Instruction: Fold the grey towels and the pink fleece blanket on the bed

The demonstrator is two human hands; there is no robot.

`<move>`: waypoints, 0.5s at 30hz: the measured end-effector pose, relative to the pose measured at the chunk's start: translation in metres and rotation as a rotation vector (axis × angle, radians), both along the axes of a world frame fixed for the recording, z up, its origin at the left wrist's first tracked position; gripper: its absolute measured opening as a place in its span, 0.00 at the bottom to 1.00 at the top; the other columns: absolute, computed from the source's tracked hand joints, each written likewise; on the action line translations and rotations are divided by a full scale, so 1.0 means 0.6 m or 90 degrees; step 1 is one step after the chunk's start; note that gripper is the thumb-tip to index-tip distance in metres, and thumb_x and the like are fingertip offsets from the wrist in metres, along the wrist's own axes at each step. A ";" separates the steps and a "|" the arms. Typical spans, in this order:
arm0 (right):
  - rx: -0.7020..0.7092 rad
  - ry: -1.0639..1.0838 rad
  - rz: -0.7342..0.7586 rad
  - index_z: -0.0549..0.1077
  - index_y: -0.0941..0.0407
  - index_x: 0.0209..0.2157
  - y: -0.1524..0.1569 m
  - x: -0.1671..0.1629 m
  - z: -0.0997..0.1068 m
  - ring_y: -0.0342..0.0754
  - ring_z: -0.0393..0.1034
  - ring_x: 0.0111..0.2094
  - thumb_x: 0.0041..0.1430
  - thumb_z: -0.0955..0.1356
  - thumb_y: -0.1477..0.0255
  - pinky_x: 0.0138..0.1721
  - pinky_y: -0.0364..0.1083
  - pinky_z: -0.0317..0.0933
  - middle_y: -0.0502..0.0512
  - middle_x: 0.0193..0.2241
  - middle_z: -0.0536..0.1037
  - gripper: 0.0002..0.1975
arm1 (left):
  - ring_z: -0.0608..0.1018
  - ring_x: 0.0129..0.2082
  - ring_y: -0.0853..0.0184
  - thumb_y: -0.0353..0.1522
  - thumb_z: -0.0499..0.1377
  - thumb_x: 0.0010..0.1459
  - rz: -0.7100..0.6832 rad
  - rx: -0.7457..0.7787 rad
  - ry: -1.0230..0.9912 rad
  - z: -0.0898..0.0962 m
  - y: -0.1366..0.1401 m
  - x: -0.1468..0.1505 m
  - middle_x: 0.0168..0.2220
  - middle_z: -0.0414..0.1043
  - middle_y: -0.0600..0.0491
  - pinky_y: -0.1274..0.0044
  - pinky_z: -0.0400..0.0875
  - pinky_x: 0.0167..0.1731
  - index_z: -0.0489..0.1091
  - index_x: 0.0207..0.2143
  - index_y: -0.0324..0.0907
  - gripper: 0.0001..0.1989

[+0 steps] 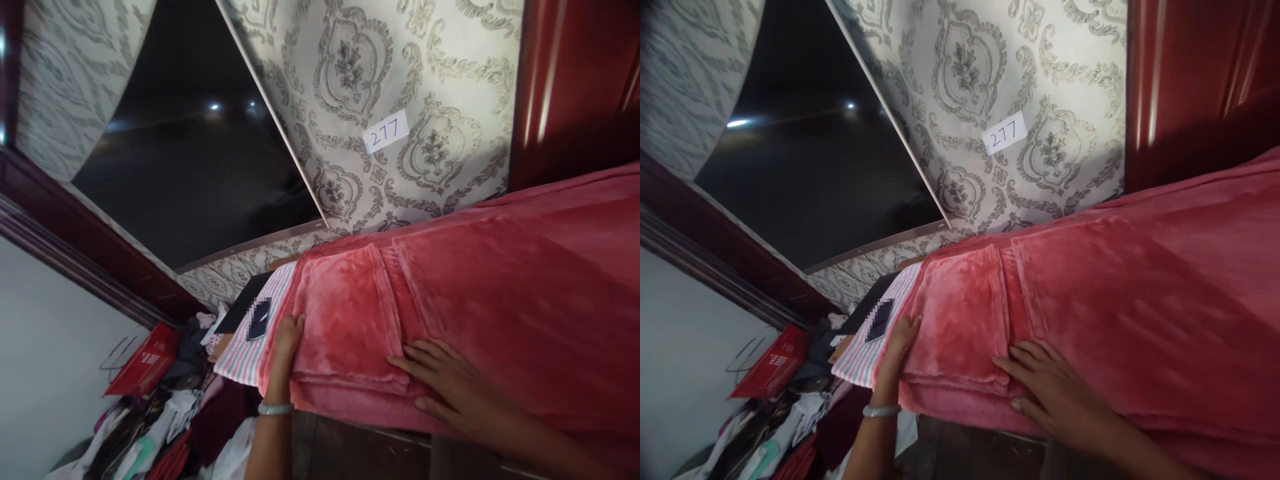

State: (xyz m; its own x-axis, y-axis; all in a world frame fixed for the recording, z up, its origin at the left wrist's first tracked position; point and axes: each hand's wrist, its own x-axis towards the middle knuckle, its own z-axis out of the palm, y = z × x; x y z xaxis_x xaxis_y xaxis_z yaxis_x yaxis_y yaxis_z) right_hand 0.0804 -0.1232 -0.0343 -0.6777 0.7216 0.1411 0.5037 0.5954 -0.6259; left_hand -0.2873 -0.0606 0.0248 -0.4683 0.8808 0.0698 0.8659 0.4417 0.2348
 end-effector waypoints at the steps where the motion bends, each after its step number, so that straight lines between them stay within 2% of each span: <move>1: 0.008 0.007 -0.002 0.66 0.43 0.66 0.000 0.000 0.000 0.64 0.57 0.65 0.66 0.65 0.54 0.65 0.72 0.48 0.58 0.63 0.67 0.29 | 0.80 0.50 0.51 0.39 0.55 0.67 0.002 0.004 0.001 -0.002 -0.010 0.001 0.47 0.79 0.34 0.69 0.71 0.48 0.77 0.45 0.32 0.18; 6: 0.034 0.028 0.001 0.65 0.42 0.66 0.002 -0.001 -0.002 0.62 0.59 0.64 0.66 0.66 0.55 0.65 0.71 0.49 0.57 0.63 0.68 0.28 | 0.78 0.54 0.52 0.34 0.51 0.69 0.011 0.048 -0.034 -0.002 -0.014 0.003 0.50 0.77 0.33 0.70 0.69 0.53 0.75 0.47 0.32 0.17; 10: 0.039 0.017 0.007 0.65 0.41 0.66 0.002 -0.002 -0.002 0.63 0.58 0.64 0.65 0.66 0.55 0.64 0.71 0.49 0.56 0.63 0.67 0.29 | 0.81 0.49 0.56 0.37 0.52 0.69 -0.007 0.049 -0.114 0.004 -0.027 -0.006 0.46 0.80 0.40 0.72 0.74 0.47 0.76 0.43 0.35 0.17; 12: 0.038 0.023 0.006 0.66 0.42 0.65 0.002 -0.002 0.001 0.63 0.58 0.64 0.64 0.66 0.55 0.64 0.70 0.50 0.57 0.63 0.68 0.29 | 0.83 0.45 0.59 0.41 0.53 0.69 -0.030 0.035 -0.240 0.010 -0.043 -0.017 0.44 0.82 0.44 0.74 0.76 0.43 0.76 0.44 0.37 0.18; 15: 0.035 0.045 0.006 0.67 0.43 0.65 0.002 -0.001 0.002 0.63 0.58 0.64 0.64 0.66 0.53 0.65 0.70 0.49 0.59 0.63 0.68 0.29 | 0.83 0.45 0.60 0.39 0.62 0.62 0.000 0.037 -0.453 0.023 -0.064 -0.034 0.45 0.82 0.46 0.74 0.78 0.44 0.77 0.45 0.41 0.14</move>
